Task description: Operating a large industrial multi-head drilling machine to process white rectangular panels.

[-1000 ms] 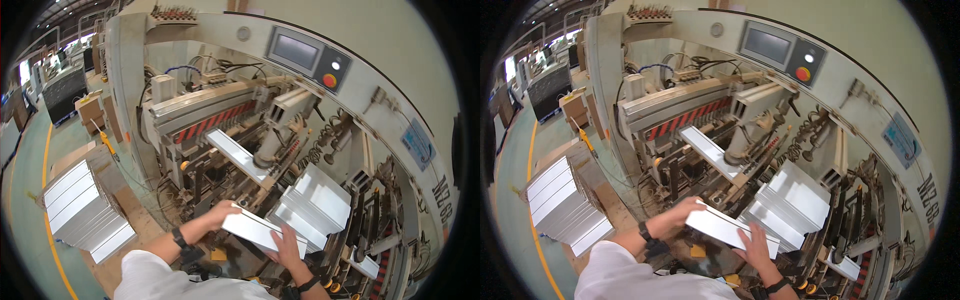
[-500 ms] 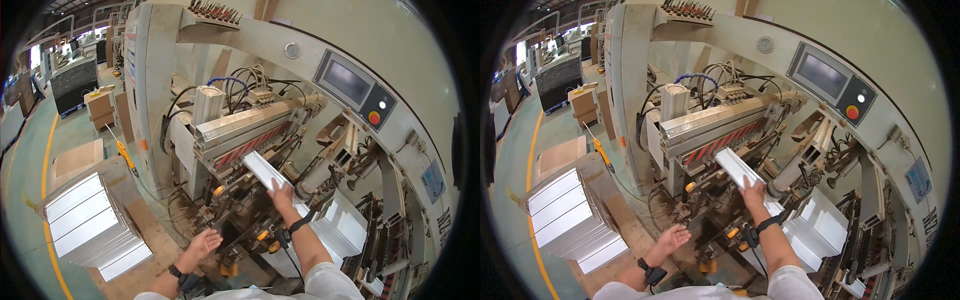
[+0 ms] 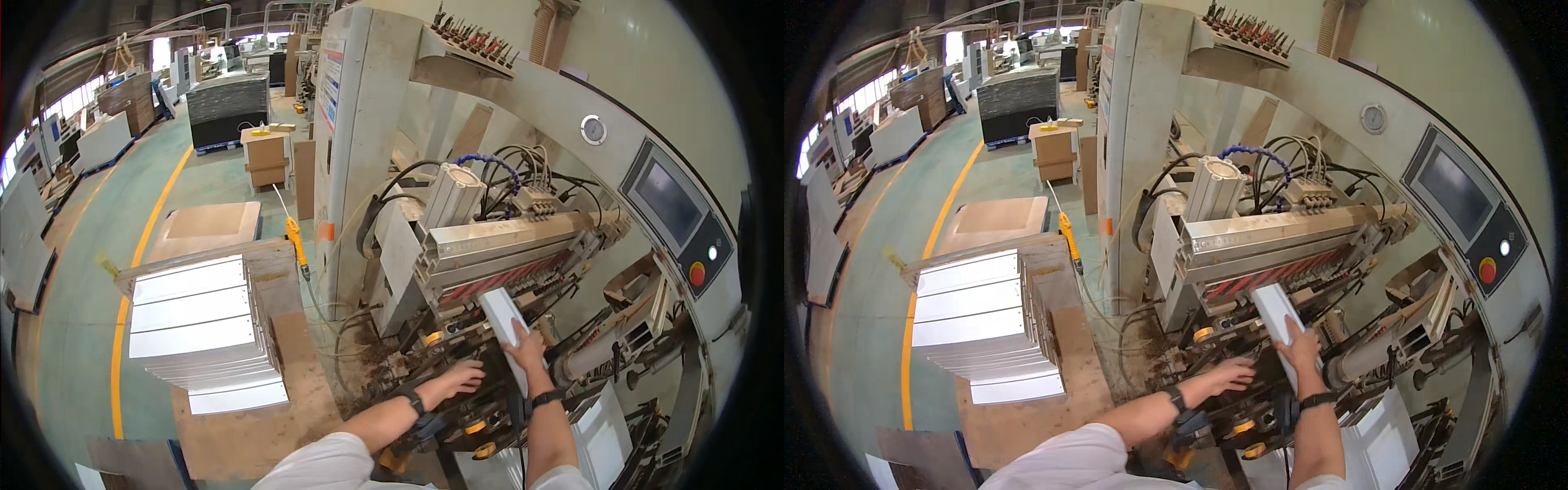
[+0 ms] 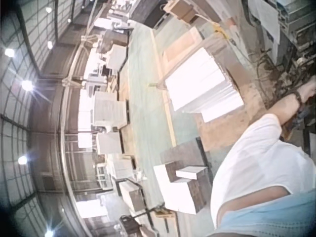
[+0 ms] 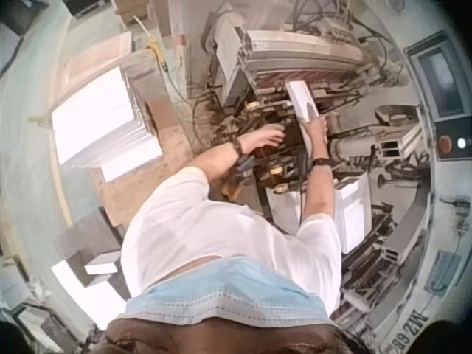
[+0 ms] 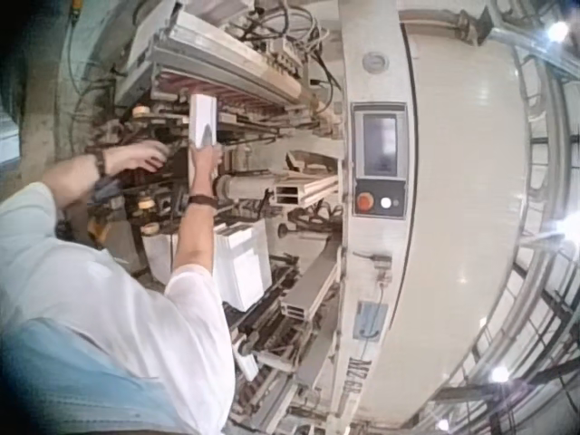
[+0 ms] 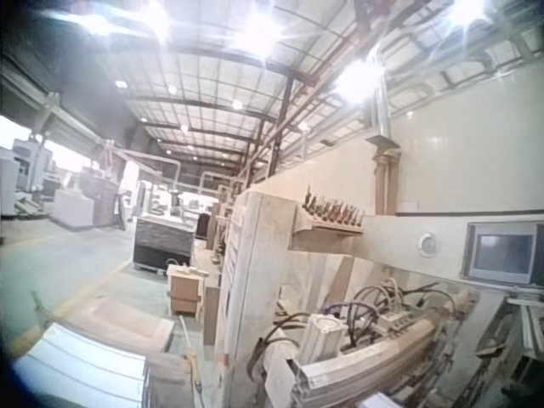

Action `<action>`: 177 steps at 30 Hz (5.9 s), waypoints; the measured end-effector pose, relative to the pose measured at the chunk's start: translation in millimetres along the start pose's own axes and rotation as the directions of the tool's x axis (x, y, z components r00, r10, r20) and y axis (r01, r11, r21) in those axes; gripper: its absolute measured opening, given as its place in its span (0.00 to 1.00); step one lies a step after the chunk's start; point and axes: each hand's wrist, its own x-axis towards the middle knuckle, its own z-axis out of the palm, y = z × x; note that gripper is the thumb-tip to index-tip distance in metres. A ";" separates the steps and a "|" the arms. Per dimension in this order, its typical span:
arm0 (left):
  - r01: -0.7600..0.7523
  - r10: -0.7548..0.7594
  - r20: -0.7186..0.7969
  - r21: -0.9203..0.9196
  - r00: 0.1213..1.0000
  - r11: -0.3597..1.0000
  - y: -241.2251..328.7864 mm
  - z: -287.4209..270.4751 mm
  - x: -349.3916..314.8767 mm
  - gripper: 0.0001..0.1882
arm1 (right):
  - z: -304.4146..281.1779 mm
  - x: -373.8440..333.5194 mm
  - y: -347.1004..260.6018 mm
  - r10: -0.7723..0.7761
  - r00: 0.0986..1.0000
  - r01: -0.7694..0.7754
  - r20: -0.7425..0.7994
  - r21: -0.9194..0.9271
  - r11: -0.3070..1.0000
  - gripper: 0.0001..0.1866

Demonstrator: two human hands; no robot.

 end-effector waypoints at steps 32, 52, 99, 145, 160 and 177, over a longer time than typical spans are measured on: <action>-0.817 -0.114 -0.930 -0.361 0.349 0.450 -179.2 -300.8 -389.8 0.05 | 42.3 56.6 40.3 -0.073 0.995 0.056 0.070 0.228 0.972 0.41; 0.171 -0.176 -0.774 -0.089 0.608 0.981 -149.0 -334.7 -374.5 0.28 | 6.4 -301.1 4.9 -0.122 0.934 0.227 -0.335 0.296 0.928 0.11; -0.952 -0.342 0.924 -0.244 -0.170 -0.187 -318.5 439.0 -149.2 0.41 | -112.1 -782.4 233.0 0.962 0.199 0.356 0.189 0.900 -0.251 0.28; -0.904 -0.331 0.885 0.191 0.327 -0.383 -504.6 606.6 -48.3 0.42 | -12.9 -932.4 115.9 0.969 -0.131 0.161 0.210 0.969 -0.189 0.21; -0.835 -0.362 0.929 -0.260 -0.079 -0.486 -521.7 633.7 -96.2 0.16 | 123.7 -1023.2 30.4 0.944 -0.293 -0.904 -0.151 0.366 -0.222 0.19; -0.963 -0.184 0.964 -0.219 -0.189 -0.156 -488.7 601.3 -135.2 0.19 | 154.4 -993.0 77.6 0.973 -0.198 -0.980 -0.121 -0.013 -0.201 0.32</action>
